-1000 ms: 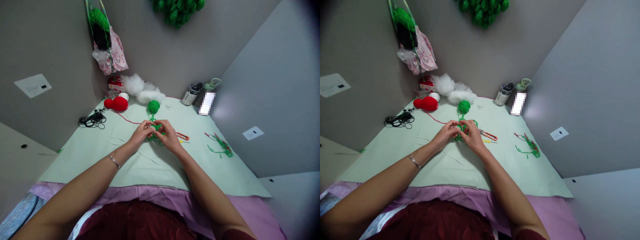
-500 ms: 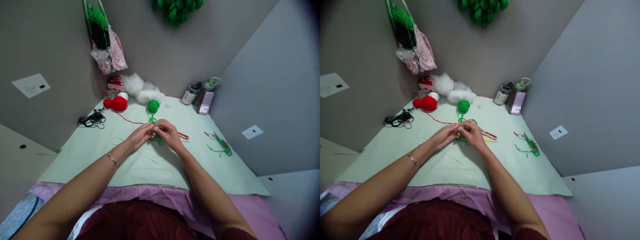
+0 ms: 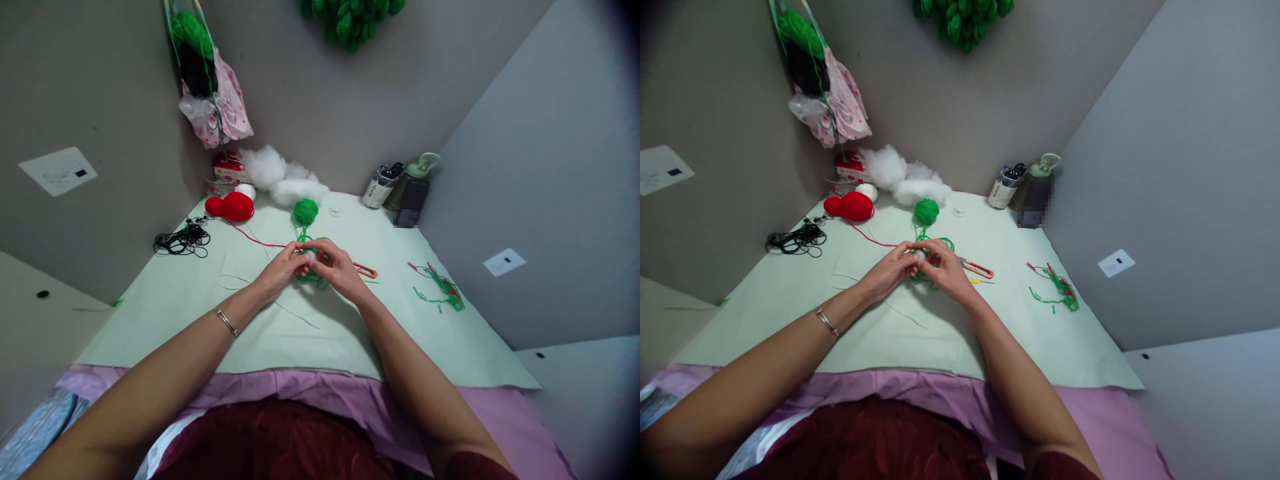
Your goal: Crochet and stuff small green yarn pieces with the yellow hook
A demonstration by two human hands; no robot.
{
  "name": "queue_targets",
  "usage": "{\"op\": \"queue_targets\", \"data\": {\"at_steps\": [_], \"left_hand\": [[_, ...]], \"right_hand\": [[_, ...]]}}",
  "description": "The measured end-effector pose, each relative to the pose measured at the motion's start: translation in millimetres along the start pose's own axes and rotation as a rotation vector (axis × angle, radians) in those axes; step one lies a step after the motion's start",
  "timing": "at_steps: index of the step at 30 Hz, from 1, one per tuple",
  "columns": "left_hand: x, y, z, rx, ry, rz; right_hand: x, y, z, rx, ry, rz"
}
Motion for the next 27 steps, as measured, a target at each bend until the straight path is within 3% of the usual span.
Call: {"op": "queue_targets", "data": {"at_steps": [3,7,18,27], "left_hand": [[2,-1,-2.1,0.039,0.043,0.052],[4,-2,-2.6,0.073,0.054,0.087],[2,1,0.5,0.062,0.022,0.081],[2,4,-2.3,0.065,-0.007,0.100]], "right_hand": [[2,6,-2,0.077,0.074,-0.002],[2,11,-4,-0.110,0.155,-0.105],[-1,8,-2,-0.283,0.140,-0.172],[-3,10,0,-0.319,0.140,-0.142]]}}
Point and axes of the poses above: each hand's wrist, its own x-axis towards the middle knuckle, its own z-axis out of the palm, y = z × x, the point moved 5 cm from there along x, towards the middle knuckle, and after that the axes turned 6 degrees about x, right-handed, at the moved point
